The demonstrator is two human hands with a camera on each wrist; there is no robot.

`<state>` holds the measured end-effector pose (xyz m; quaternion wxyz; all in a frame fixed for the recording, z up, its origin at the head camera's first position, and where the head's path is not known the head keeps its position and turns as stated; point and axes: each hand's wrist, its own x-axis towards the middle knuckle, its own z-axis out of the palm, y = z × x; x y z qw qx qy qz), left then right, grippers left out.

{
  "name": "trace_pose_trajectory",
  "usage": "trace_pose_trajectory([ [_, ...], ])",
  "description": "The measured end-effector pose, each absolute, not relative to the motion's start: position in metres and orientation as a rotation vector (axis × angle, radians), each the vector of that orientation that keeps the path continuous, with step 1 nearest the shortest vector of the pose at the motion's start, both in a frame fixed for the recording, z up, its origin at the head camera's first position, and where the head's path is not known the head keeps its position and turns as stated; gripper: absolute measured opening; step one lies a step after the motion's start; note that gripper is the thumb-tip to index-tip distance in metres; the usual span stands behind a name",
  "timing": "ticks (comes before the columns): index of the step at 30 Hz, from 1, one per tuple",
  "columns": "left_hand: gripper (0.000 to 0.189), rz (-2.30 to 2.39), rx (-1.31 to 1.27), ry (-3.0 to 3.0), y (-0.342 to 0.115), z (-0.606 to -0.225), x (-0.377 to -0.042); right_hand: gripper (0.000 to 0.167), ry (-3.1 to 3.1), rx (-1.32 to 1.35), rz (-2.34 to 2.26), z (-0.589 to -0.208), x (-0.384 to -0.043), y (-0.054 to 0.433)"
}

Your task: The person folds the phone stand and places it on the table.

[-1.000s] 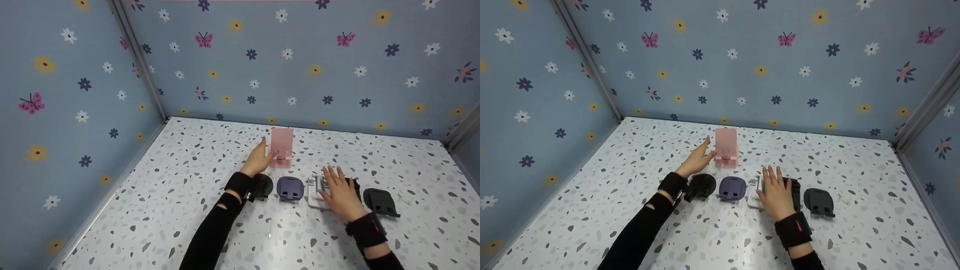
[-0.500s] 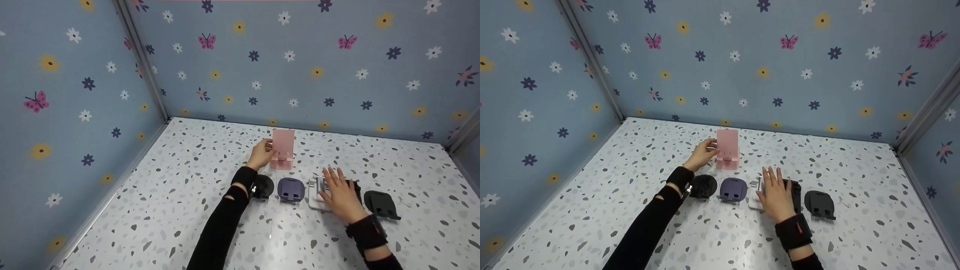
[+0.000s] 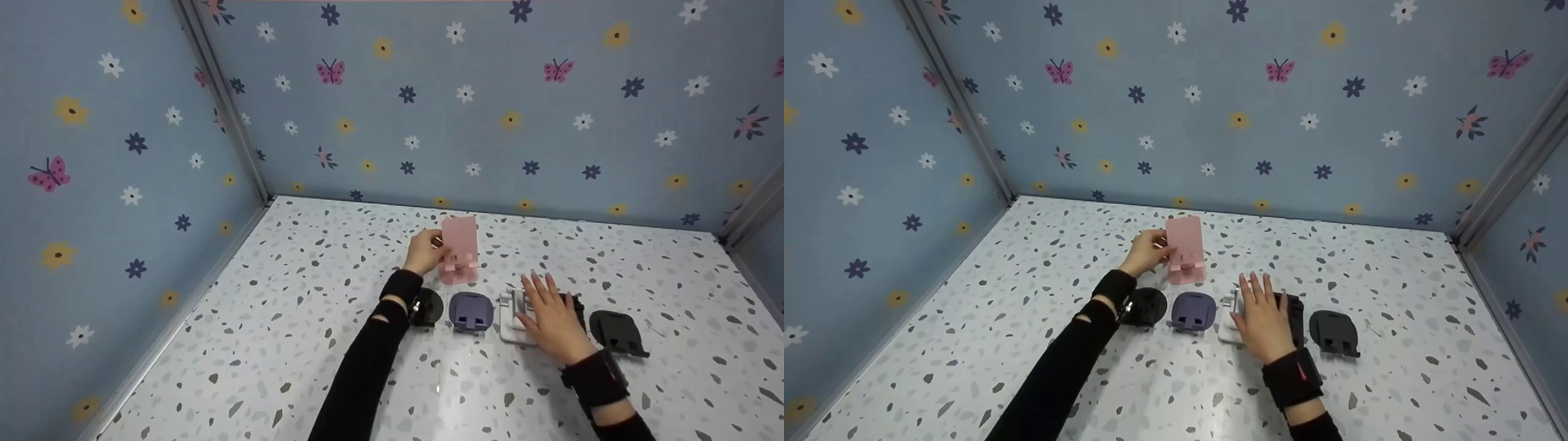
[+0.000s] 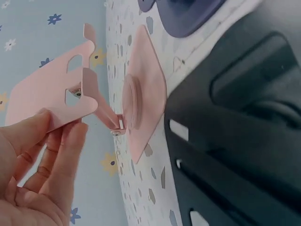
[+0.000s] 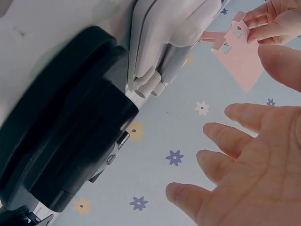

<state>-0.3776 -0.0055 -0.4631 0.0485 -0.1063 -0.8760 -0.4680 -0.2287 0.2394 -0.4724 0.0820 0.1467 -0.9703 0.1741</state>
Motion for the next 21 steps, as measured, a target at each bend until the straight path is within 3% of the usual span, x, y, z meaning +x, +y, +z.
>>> trace_pose_trajectory([
  [12, 0.006, -1.518, -0.407, -2.576, -0.004, -0.457, -0.372, 0.067, -2.896, 0.436, 0.545, -0.472, -0.227, 0.24],
  [21, 0.01, -1.811, -0.5, -2.413, -0.005, -0.428, -0.362, 0.065, -2.885, 0.453, 0.562, -0.468, -0.225, 0.24],
])
